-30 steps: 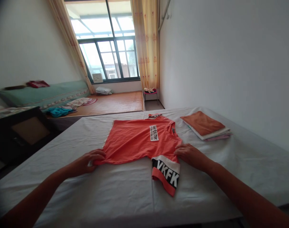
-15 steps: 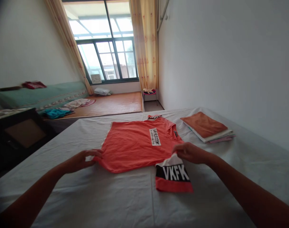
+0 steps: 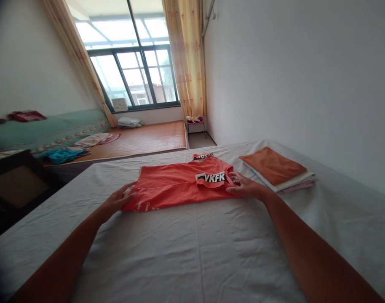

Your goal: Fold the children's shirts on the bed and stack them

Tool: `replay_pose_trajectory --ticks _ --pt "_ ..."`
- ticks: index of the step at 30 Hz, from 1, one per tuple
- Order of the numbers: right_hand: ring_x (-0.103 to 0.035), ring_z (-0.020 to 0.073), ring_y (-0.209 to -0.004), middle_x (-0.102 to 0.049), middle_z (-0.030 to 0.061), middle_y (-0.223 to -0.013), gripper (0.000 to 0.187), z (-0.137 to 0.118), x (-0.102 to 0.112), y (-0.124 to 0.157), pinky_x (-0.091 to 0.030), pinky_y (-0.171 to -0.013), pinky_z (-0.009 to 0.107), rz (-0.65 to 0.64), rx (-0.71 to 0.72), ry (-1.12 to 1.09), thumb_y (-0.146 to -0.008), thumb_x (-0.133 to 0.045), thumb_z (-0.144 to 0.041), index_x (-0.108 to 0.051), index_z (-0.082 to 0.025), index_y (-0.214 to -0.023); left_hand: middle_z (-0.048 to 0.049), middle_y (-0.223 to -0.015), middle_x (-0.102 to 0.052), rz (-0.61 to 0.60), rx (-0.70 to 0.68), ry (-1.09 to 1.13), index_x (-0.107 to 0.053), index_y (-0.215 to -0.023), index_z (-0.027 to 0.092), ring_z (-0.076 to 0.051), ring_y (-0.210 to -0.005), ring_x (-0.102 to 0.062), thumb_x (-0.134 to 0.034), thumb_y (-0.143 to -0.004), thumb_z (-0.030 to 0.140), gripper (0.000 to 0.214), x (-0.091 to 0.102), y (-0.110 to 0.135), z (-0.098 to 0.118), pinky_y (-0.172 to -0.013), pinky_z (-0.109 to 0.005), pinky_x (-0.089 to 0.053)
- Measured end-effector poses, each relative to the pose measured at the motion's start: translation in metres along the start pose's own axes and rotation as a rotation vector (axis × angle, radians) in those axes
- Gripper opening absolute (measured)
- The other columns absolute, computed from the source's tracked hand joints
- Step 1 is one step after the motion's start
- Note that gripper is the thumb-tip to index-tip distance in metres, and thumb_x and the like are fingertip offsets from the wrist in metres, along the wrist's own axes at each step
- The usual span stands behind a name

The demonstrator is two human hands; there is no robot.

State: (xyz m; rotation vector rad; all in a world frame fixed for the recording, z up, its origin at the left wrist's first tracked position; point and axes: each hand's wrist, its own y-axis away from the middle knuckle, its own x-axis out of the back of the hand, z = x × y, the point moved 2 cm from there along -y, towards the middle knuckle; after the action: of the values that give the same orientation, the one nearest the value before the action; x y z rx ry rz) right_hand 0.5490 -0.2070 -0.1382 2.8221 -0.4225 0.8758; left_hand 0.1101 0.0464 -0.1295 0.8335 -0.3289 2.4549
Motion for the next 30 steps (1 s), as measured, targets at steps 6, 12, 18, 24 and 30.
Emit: replay_pose_trajectory --ticks 6,12,18,24,30 --pt "-0.058 0.0165 -0.077 -0.063 0.0055 -0.092 0.052 0.001 0.011 0.005 -0.046 -0.068 0.027 -0.023 0.202 0.076 -0.081 -0.055 -0.043 -0.051 -0.016 -0.126 -0.0092 -0.130 -0.058 0.032 -0.144 -0.083 -0.060 -0.124 0.019 -0.030 -0.127 -0.045 -0.056 -0.071 0.069 0.072 0.002 -0.006 -0.004 -0.109 -0.045 -0.030" --pt "-0.056 0.0143 -0.068 -0.064 0.0002 -0.079 0.037 0.016 0.023 0.006 -0.042 -0.060 0.023 -0.215 0.115 0.177 -0.073 -0.063 -0.035 -0.061 -0.018 -0.106 -0.0072 -0.124 -0.063 -0.252 -0.126 -0.213 -0.066 -0.116 0.024 -0.031 -0.119 -0.053 -0.057 -0.075 0.062 0.057 0.009 -0.005 -0.013 -0.107 -0.045 -0.034" --pt "-0.060 0.0205 -0.092 -0.063 0.0069 -0.111 0.051 0.003 0.020 0.006 -0.046 -0.082 0.033 0.052 0.311 0.415 -0.068 -0.061 -0.016 -0.058 -0.022 -0.119 -0.0078 -0.125 -0.058 -0.004 -0.224 -0.553 -0.069 -0.110 0.026 -0.031 -0.113 -0.055 -0.057 -0.076 0.055 0.046 0.013 -0.007 -0.009 -0.102 -0.043 -0.040" --pt "-0.052 0.0237 -0.112 -0.065 0.0061 -0.113 0.037 -0.003 -0.003 -0.004 -0.039 -0.098 0.039 0.048 0.558 0.520 -0.071 -0.056 -0.008 -0.071 -0.024 -0.101 -0.0051 -0.119 -0.060 -0.105 -0.585 -0.581 -0.066 -0.111 0.028 -0.023 -0.111 -0.054 -0.049 -0.088 0.034 0.029 -0.057 -0.006 0.070 -0.099 -0.038 -0.042" --pt "-0.059 0.0206 -0.094 -0.072 0.0035 -0.099 0.023 -0.001 -0.012 -0.013 -0.042 -0.089 0.035 0.176 0.551 0.395 -0.086 -0.052 -0.025 -0.073 -0.024 -0.093 -0.0076 -0.134 -0.049 -0.263 -0.813 -0.465 -0.051 -0.131 0.030 -0.025 -0.120 -0.047 -0.062 -0.081 0.023 0.052 -0.161 -0.016 0.138 -0.098 -0.039 -0.042"
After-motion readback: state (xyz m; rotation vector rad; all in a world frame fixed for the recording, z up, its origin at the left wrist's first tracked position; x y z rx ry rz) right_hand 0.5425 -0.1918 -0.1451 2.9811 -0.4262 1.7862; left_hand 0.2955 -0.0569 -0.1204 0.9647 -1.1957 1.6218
